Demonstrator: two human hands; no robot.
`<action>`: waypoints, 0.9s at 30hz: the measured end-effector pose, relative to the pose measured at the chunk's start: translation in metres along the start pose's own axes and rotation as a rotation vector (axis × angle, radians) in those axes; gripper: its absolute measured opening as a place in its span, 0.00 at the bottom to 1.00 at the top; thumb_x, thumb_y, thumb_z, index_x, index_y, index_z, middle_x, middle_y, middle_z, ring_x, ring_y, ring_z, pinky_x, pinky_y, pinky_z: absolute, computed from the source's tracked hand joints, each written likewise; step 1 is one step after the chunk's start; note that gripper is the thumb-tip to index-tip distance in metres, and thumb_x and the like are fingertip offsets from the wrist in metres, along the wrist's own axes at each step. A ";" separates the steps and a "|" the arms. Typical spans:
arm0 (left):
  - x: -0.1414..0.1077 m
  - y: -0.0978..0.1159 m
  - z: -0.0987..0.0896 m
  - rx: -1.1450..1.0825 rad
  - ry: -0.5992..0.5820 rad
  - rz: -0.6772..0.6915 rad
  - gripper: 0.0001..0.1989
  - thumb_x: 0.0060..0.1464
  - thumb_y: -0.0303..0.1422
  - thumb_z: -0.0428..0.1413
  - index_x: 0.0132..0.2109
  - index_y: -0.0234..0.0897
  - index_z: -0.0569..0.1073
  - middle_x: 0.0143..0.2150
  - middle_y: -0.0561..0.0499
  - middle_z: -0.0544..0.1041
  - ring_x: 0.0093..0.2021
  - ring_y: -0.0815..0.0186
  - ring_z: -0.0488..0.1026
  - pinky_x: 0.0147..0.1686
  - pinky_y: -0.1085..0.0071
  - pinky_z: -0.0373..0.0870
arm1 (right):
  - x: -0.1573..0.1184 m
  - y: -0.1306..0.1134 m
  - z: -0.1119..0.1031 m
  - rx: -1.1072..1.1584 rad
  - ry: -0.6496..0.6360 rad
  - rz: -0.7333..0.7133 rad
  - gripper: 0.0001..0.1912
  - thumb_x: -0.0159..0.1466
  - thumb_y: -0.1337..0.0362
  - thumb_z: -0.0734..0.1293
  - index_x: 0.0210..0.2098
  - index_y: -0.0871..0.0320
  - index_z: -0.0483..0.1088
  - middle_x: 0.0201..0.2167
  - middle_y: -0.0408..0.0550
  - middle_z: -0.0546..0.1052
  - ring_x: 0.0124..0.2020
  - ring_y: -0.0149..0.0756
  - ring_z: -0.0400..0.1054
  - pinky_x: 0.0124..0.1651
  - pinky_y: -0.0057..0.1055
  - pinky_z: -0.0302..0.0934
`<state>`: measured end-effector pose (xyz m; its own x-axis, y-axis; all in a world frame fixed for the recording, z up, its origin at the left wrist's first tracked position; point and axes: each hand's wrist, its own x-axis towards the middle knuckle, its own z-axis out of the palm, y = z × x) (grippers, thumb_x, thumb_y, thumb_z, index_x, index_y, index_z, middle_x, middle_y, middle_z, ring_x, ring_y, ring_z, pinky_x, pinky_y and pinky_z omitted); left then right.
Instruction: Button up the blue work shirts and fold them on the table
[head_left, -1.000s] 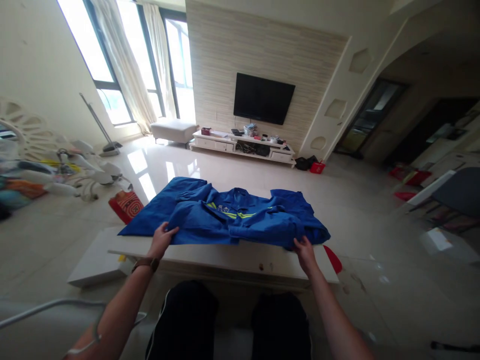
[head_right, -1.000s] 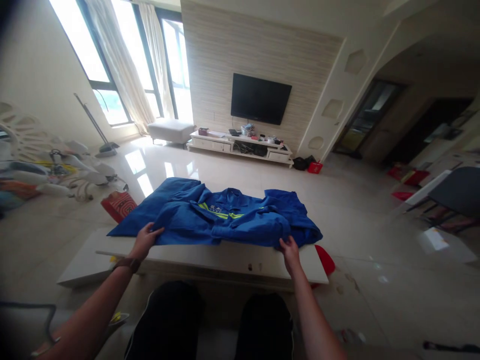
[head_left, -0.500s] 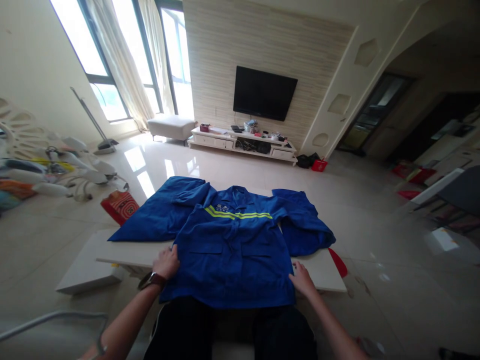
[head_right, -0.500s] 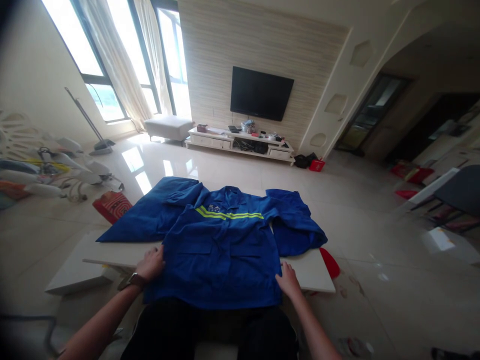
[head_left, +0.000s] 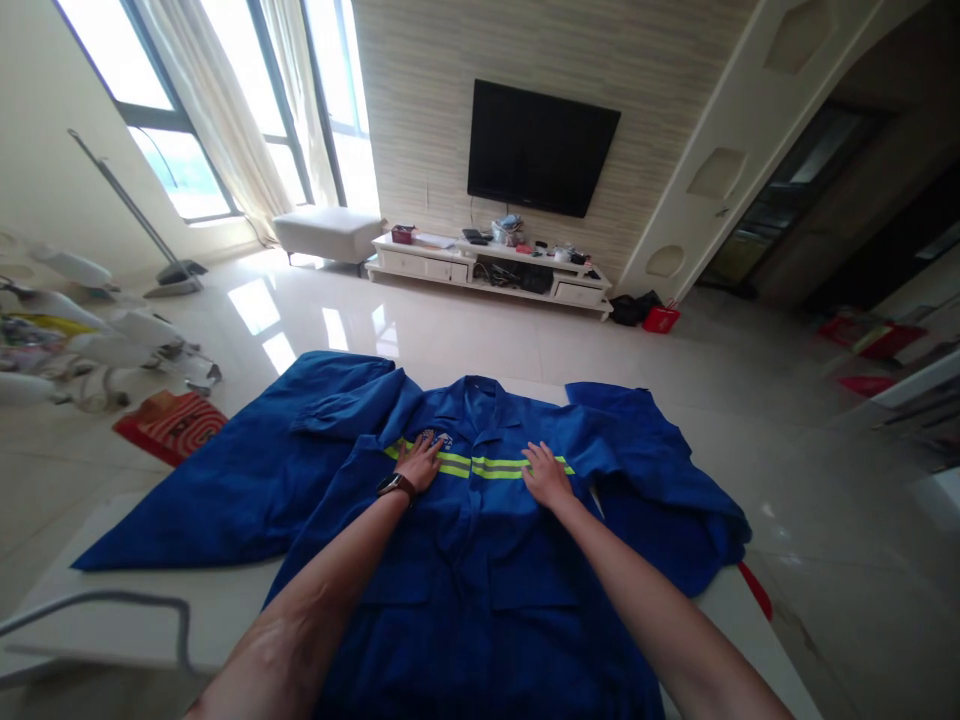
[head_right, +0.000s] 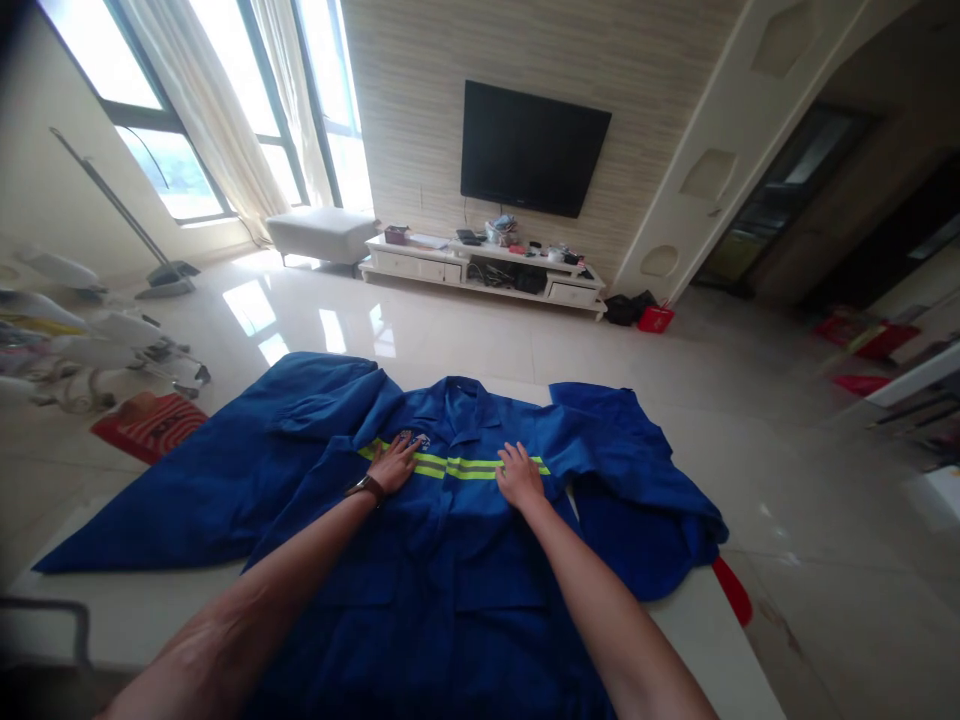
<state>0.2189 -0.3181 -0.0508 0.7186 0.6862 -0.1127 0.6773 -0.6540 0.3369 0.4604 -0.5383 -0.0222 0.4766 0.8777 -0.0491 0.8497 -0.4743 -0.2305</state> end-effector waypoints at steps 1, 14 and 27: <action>0.009 -0.006 0.005 0.007 0.008 -0.003 0.29 0.69 0.38 0.44 0.74 0.48 0.57 0.78 0.49 0.51 0.77 0.51 0.44 0.72 0.40 0.42 | 0.010 0.007 0.009 -0.002 -0.014 0.023 0.26 0.71 0.57 0.58 0.67 0.50 0.65 0.73 0.45 0.60 0.75 0.49 0.45 0.70 0.50 0.52; 0.004 0.013 -0.007 -0.070 0.223 0.076 0.27 0.70 0.34 0.44 0.73 0.43 0.61 0.74 0.46 0.60 0.75 0.52 0.52 0.72 0.46 0.49 | 0.022 0.043 0.046 -0.090 0.111 0.074 0.28 0.73 0.50 0.54 0.71 0.40 0.58 0.75 0.36 0.56 0.75 0.46 0.41 0.68 0.51 0.51; -0.092 0.009 0.000 -0.051 -0.115 0.483 0.27 0.67 0.36 0.50 0.71 0.57 0.62 0.74 0.55 0.61 0.74 0.57 0.54 0.73 0.53 0.48 | 0.022 0.041 0.039 -0.070 0.121 0.067 0.27 0.73 0.51 0.56 0.70 0.42 0.62 0.73 0.40 0.60 0.73 0.47 0.46 0.67 0.51 0.51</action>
<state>0.1592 -0.3868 -0.0371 0.9629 0.2677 -0.0338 0.2567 -0.8700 0.4209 0.4967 -0.5361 -0.0702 0.5528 0.8314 0.0564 0.8267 -0.5386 -0.1624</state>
